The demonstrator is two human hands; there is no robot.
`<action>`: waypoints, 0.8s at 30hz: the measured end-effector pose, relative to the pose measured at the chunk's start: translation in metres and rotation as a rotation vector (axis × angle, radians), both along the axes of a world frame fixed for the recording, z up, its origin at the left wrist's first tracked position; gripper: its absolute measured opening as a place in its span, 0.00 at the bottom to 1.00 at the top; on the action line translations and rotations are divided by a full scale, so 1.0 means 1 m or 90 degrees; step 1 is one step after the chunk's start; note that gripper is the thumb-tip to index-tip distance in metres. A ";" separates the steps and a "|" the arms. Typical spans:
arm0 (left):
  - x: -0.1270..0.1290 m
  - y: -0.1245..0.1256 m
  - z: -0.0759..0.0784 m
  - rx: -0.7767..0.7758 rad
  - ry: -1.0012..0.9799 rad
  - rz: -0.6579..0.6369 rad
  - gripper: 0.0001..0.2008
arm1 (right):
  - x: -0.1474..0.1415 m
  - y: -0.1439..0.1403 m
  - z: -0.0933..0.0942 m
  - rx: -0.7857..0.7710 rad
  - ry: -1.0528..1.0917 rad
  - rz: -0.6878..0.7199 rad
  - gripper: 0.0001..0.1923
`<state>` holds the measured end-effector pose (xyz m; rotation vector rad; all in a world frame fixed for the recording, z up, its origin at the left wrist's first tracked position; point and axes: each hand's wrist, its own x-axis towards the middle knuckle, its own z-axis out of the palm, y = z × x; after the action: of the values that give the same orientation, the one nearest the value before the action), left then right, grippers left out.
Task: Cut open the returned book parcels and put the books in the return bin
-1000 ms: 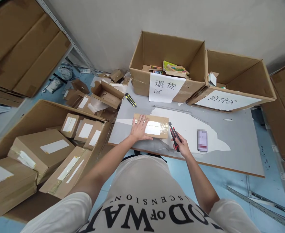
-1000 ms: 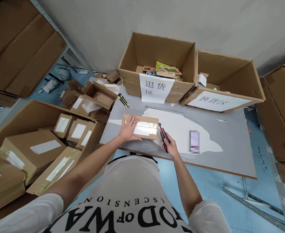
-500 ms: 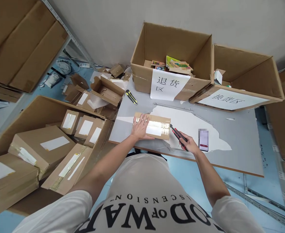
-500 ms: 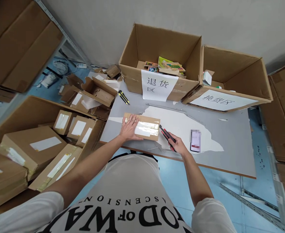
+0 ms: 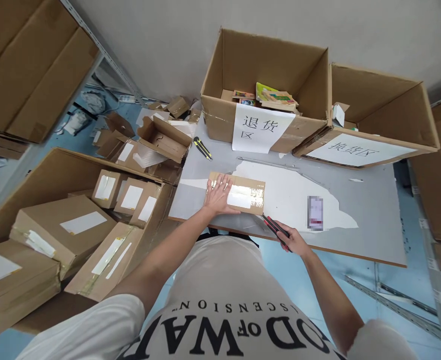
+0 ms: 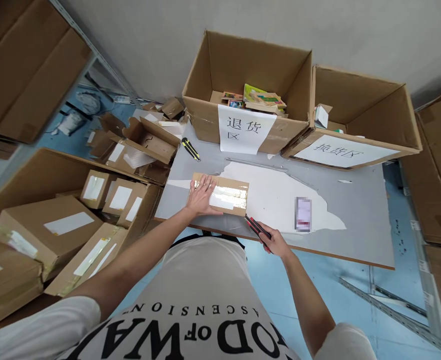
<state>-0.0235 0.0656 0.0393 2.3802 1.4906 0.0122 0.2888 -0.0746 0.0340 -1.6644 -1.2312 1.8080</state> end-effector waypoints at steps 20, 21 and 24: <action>-0.005 -0.004 -0.001 0.042 -0.032 -0.024 0.58 | 0.024 -0.025 0.003 -0.005 -0.032 -0.117 0.40; -0.006 -0.003 -0.001 0.044 -0.041 -0.030 0.58 | 0.025 -0.027 0.000 0.004 -0.035 -0.133 0.40; -0.012 0.000 -0.001 0.040 -0.063 -0.057 0.54 | 0.026 -0.028 -0.014 0.048 -0.066 -0.191 0.38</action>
<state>-0.0353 0.0660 0.0383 2.4554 1.3560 0.1546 0.3152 -0.1026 0.0197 -1.8090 -1.0136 1.4951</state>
